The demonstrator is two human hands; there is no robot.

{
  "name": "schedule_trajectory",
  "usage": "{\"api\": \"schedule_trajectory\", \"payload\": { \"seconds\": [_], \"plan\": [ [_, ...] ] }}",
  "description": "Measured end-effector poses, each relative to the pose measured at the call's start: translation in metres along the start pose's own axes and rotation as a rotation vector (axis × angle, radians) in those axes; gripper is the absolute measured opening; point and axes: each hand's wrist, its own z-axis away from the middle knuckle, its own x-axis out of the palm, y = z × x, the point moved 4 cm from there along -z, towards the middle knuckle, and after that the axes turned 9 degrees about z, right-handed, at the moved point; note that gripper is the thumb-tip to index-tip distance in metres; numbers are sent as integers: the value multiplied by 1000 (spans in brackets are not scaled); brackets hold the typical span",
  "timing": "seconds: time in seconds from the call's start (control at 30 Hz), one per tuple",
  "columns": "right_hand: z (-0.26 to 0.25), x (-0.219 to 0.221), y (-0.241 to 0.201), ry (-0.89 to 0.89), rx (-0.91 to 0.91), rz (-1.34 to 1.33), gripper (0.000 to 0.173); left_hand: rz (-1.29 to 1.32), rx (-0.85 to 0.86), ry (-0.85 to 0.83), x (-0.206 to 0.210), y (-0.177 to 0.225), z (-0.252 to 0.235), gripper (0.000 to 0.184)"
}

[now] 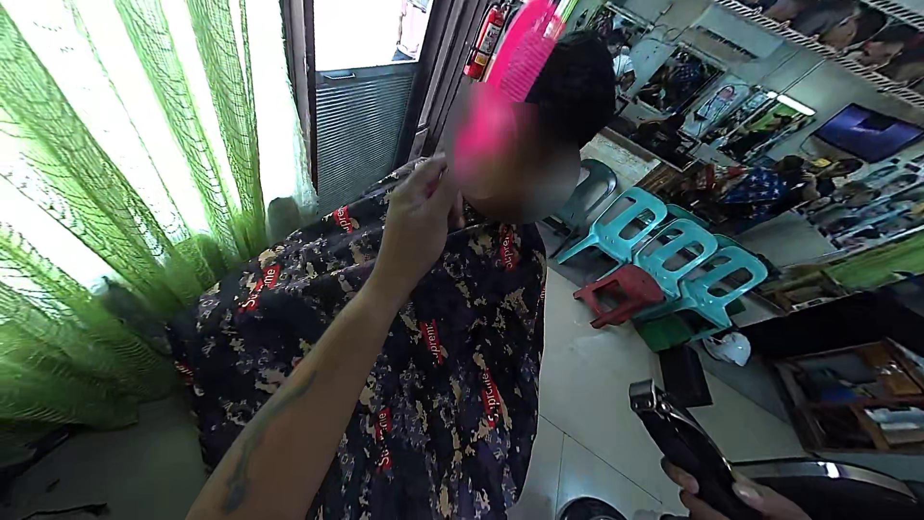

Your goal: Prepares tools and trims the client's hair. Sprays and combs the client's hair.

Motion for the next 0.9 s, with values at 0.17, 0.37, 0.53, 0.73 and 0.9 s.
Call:
{"api": "schedule_trajectory", "payload": {
  "seconds": [0.17,0.37,0.53,0.73,0.9],
  "plan": [
    [-28,-29,-25,-168,-53,122,43,-101,-129,-58,9,-25,64,29],
    [-63,-64,-65,-245,-109,230,53,-263,-241,-48,44,-33,102,27],
    [-92,-117,-88,-413,-200,155,48,-433,-302,3,93,-33,137,27],
    [-125,-173,-129,-422,-327,173,60,-657,-353,125,171,-24,163,29],
    [-127,-187,-170,-163,-562,246,62,-806,-344,136,214,-13,153,33]
  ]
}}
